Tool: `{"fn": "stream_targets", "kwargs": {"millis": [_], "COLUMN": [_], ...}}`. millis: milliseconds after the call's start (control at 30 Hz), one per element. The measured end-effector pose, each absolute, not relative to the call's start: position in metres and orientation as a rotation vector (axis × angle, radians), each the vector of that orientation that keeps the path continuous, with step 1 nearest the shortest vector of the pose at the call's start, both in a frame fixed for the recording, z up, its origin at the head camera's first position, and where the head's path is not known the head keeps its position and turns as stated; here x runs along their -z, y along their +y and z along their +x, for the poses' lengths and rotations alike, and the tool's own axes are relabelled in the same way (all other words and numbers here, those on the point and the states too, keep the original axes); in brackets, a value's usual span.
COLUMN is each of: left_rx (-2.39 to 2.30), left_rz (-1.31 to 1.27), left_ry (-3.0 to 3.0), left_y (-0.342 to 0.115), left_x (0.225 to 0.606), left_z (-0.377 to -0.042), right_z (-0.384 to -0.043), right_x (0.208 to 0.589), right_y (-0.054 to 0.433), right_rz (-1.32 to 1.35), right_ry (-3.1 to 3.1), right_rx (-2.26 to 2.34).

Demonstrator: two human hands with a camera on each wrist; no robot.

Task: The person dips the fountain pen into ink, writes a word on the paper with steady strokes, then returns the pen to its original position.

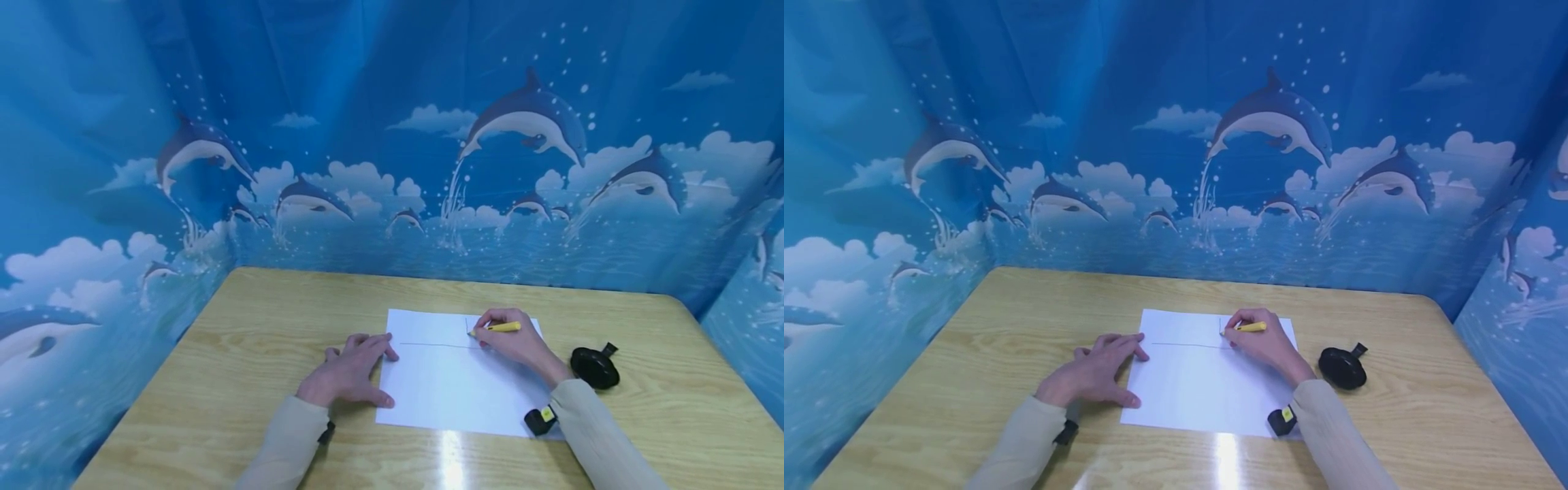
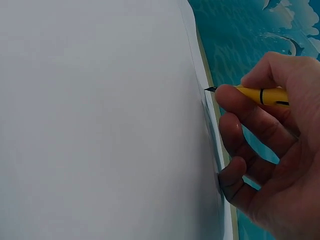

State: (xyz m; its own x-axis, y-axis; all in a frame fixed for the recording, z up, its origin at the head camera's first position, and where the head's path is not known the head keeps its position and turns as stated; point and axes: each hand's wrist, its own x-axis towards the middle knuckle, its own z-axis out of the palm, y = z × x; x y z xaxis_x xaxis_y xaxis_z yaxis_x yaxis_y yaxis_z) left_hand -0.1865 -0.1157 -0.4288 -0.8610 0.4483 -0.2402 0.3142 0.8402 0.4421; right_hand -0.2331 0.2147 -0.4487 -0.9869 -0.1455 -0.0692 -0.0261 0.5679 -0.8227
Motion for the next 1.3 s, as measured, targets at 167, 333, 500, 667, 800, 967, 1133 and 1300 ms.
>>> {"fn": "stream_targets", "kwargs": {"millis": [167, 333, 500, 667, 800, 967, 1133, 1300], "left_rx": [-0.558, -0.56, -0.558, -0.551, -0.55, -0.558, -0.566, -0.565], "left_rz": [0.568, 0.567, 0.572, 0.582, 0.585, 0.587, 0.581, 0.583], "left_ry": [2.681, 2.677, 2.678, 2.686, 2.688, 2.683, 2.679, 2.678], "left_y": [-0.1154, -0.1156, -0.1153, -0.1153, -0.1156, -0.116, -0.1164, -0.1161], "left_x": [0.4295, 0.4294, 0.4285, 0.4288, 0.4293, 0.4292, 0.4289, 0.4287], "left_z": [-0.1873, -0.1873, -0.1872, -0.1872, -0.1874, -0.1876, -0.1878, -0.1871], "right_z": [-0.232, -0.2318, -0.231, -0.2289, -0.2283, -0.2278, -0.2279, -0.2277], "right_x": [0.448, 0.448, 0.4483, 0.4483, 0.4484, 0.4484, 0.4485, 0.4491], "right_y": [0.2142, 0.2151, 0.2158, 0.2154, 0.2158, 0.2156, 0.2157, 0.2165], "right_rz": [-0.158, -0.167, -0.175, -0.187, -0.196, -0.211, -0.227, -0.216], "right_ry": [2.661, 2.646, 2.651, 2.649, 2.635, 2.624, 2.609, 2.601], "right_rx": [1.382, 1.382, 1.369, 1.366, 1.376, 1.383, 1.39, 1.381]}}
